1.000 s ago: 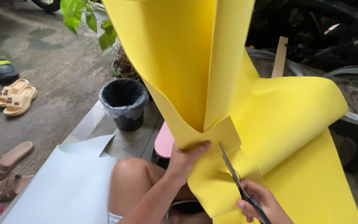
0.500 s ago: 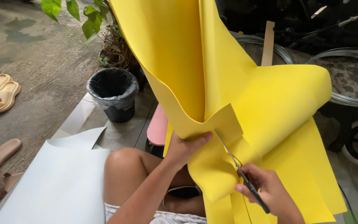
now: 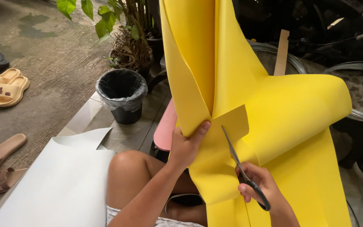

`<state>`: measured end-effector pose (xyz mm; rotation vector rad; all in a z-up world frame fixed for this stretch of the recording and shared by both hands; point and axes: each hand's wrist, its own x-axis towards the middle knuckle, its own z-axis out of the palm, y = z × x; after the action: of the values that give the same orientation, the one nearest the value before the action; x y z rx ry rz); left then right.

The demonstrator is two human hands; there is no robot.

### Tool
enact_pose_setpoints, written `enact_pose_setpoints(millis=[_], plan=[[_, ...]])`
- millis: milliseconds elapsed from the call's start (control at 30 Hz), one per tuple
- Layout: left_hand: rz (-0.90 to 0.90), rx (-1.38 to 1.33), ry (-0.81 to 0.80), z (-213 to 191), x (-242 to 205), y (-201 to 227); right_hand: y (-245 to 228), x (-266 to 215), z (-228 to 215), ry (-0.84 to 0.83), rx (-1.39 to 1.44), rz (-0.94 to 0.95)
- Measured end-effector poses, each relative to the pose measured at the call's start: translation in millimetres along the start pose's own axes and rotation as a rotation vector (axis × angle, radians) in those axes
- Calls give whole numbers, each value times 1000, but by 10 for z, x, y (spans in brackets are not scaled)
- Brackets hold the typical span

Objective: Cutting a strip of yellow foam and then making many small cuts along the edge to create a fringe effect.

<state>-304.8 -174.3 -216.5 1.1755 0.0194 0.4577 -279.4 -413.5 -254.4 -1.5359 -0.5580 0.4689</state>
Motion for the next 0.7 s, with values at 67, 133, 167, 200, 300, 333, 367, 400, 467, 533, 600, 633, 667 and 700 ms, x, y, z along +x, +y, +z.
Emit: enact_pose_setpoints(millis=[67,133,167,200,300,333,367,400,467,533,600,633,667,700], plan=[[30,34,5,23,-16,17,-29,-9,12,16,-5,12],[60,68,7,38,-27,13,-44,-18,14,33,-9,22],[77,82,6,38,-25,2,-47,-16,12,42,-33,15],[88,96,7,36,-41,-13,-47,-30,15,50,-55,14],[14,94,-6,34,-35,45,-101,-16,48,19,-96,-38],[15,94,-4,28,-31,30,-101,-28,42,17,-97,-38],[14,90,-17,22,-28,17,-102,-41,36,25,-96,-21],[12,86,-31,14,-22,6,-105,-51,31,34,-95,-5],[9,102,-27,12,-21,11,-50,-43,23,27,-94,-29],[5,117,-28,18,-20,3,-3,-47,13,25,-91,-52],[14,101,-37,20,-18,-9,35,-52,10,29,-71,-53],[14,102,-39,26,-15,-10,44,-53,3,30,-70,-54],[21,102,-43,28,-13,-11,56,-52,-1,44,-92,-51],[27,101,-47,29,-11,-11,68,-51,-4,57,-113,-48]])
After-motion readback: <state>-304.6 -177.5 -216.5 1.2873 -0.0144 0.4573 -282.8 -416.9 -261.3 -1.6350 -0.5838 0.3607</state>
